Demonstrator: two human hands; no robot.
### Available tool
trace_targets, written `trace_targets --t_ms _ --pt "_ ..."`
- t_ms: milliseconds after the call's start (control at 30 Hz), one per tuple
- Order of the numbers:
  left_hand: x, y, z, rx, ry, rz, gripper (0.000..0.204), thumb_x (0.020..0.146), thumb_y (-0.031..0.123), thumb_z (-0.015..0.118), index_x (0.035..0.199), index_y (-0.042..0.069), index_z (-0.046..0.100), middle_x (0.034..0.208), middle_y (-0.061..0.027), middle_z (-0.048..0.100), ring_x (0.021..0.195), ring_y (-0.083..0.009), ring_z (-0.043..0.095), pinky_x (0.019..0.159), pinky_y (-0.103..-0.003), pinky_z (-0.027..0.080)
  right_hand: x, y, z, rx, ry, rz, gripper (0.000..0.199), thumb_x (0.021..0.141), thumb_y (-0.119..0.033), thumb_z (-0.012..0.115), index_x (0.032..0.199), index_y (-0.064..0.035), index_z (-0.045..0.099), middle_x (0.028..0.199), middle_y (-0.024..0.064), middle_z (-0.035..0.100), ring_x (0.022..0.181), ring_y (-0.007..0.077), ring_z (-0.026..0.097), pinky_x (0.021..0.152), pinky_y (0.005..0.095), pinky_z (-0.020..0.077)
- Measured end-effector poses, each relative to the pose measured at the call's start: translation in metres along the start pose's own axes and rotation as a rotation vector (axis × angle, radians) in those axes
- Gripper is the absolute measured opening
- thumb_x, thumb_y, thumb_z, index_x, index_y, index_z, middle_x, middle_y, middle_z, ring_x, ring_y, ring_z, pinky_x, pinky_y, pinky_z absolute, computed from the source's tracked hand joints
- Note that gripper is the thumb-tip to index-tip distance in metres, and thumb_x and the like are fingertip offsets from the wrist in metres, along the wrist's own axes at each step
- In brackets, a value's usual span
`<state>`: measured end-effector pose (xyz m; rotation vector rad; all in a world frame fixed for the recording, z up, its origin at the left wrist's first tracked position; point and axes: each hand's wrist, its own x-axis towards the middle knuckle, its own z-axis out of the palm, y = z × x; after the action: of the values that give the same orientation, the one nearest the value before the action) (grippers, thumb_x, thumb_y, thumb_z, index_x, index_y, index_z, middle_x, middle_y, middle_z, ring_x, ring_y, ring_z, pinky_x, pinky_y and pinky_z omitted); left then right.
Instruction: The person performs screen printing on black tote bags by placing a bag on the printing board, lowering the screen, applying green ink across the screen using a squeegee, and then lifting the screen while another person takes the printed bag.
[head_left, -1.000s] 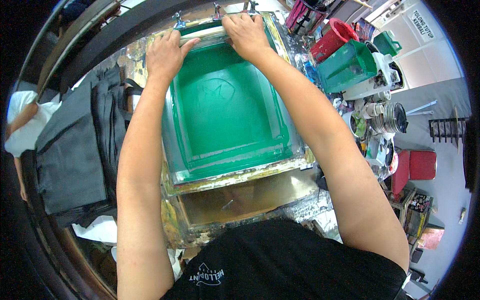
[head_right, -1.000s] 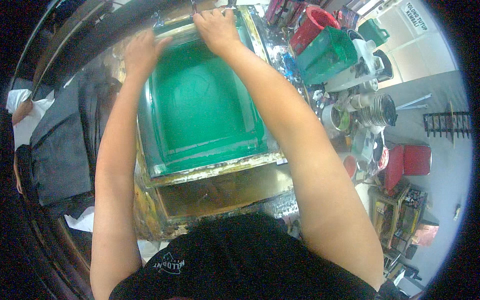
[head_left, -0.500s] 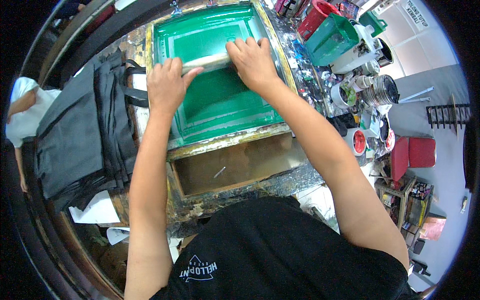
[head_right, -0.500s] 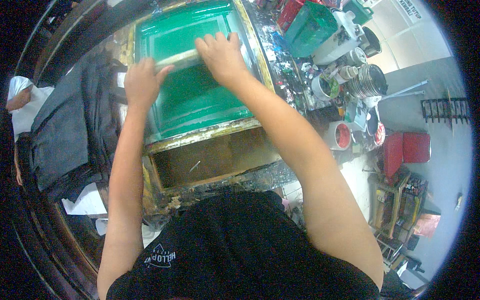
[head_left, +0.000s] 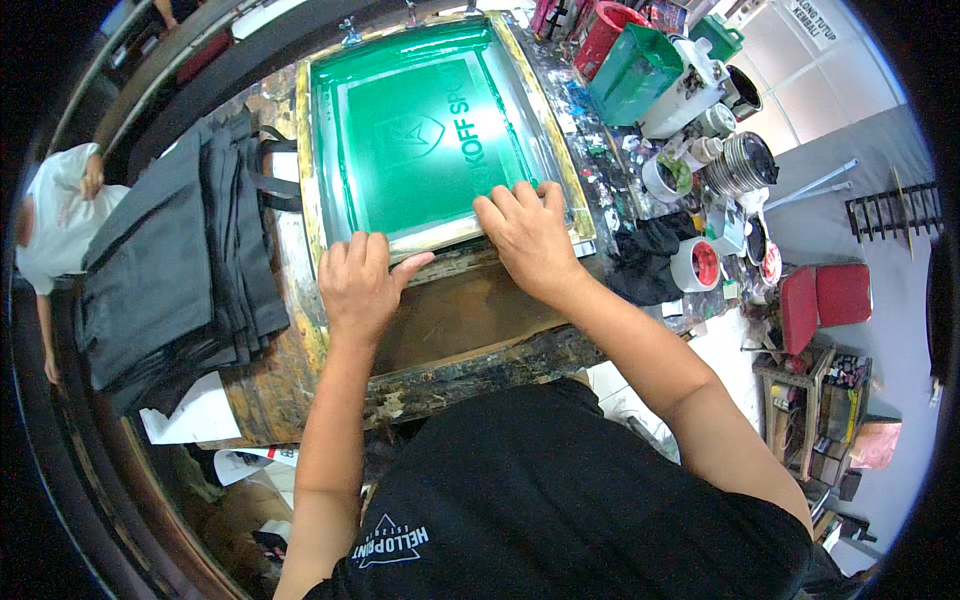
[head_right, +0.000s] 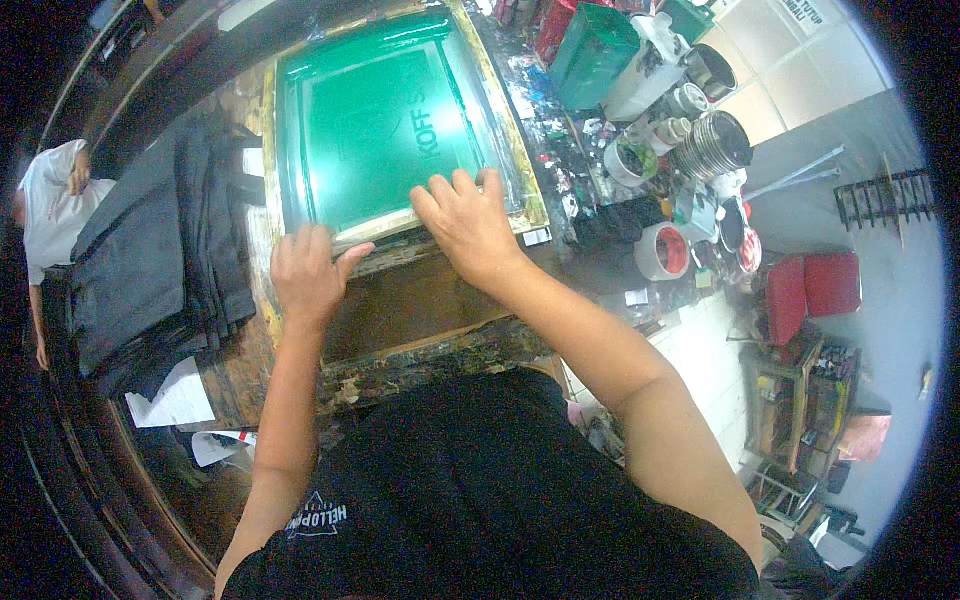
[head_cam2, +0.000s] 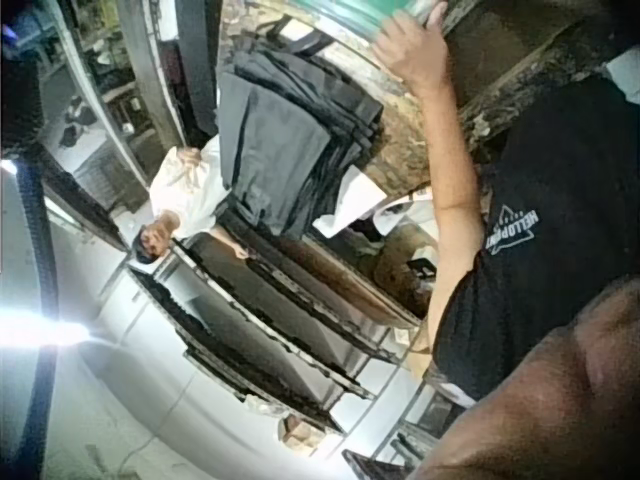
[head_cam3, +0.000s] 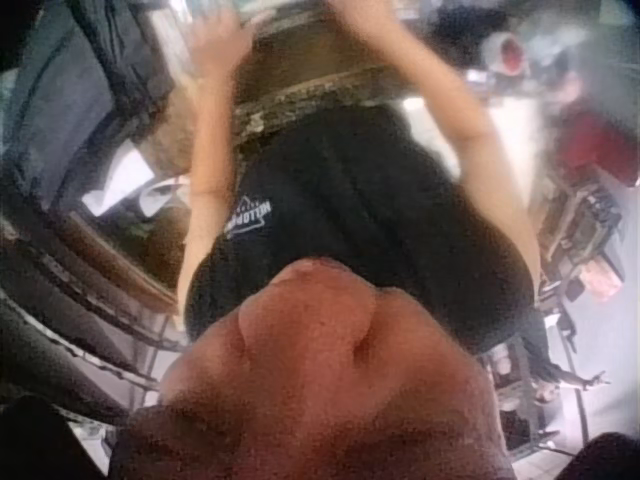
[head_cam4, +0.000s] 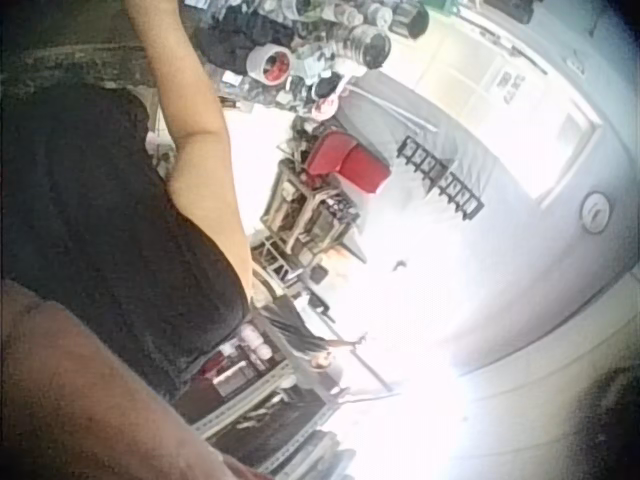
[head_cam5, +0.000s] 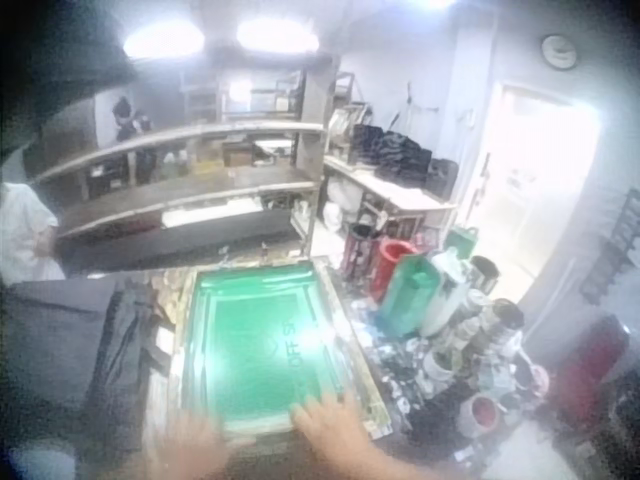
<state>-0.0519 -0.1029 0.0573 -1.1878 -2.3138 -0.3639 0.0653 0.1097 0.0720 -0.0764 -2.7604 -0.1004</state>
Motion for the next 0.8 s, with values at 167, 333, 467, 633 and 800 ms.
trace_targets --t_ms 167,333,467,633,800 --pt "0.001 -0.002 -0.005 -0.094 -0.070 -0.046 0.055 0.083 0.058 0.074 0.095 0.005 0.062 0.089 -0.0111 0.058 0.083 -0.0323 0.055 0.075 -0.045 0.045 -0.003 -0.004 -0.002 -0.021 -0.046 0.017 0.034 0.084 -0.014 0.069 0.117 -0.0158 0.062 0.099 0.0030 0.058 0.097 0.0232 0.057 0.087 0.0442 0.0374" --pt "-0.035 -0.016 -0.010 -0.287 0.088 -0.001 0.085 0.072 0.057 0.086 0.130 0.001 0.060 0.122 -0.0185 0.060 0.112 -0.0385 0.056 0.099 -0.050 0.045 -0.019 0.001 -0.009 0.101 -0.007 -0.054 0.052 0.083 -0.021 0.075 0.134 -0.0199 0.060 0.121 0.0079 0.060 0.113 0.0264 0.056 0.095 0.0490 0.0364" --pt "-0.071 -0.038 -0.016 -0.134 -0.025 -0.337 0.109 0.058 0.060 0.094 0.137 -0.002 0.053 0.133 -0.0203 0.052 0.121 -0.0392 0.049 0.109 -0.053 0.037 -0.022 -0.012 -0.009 0.093 0.017 0.005 0.046 0.085 -0.018 0.071 0.130 -0.0196 0.063 0.121 0.0075 0.060 0.117 0.0270 0.055 0.102 0.0543 0.0334" --pt "-0.087 -0.057 0.000 -0.108 -0.308 -0.548 0.096 0.053 0.050 0.096 0.130 0.004 0.063 0.121 -0.0148 0.053 0.116 -0.0371 0.048 0.102 -0.050 0.036 -0.034 -0.018 0.003 0.202 0.034 0.043 0.049 0.082 -0.017 0.072 0.130 -0.0203 0.066 0.119 0.0054 0.060 0.117 0.0251 0.054 0.104 0.0549 0.0290" --pt "-0.096 -0.064 0.005 -0.059 -0.213 -0.509 0.086 0.051 0.048 0.096 0.123 0.009 0.070 0.114 -0.0106 0.054 0.110 -0.0337 0.051 0.096 -0.047 0.035 -0.036 -0.019 0.005 0.225 0.025 0.053 0.048 0.080 -0.017 0.073 0.127 -0.0213 0.068 0.119 0.0050 0.059 0.117 0.0246 0.053 0.102 0.0535 0.0290"
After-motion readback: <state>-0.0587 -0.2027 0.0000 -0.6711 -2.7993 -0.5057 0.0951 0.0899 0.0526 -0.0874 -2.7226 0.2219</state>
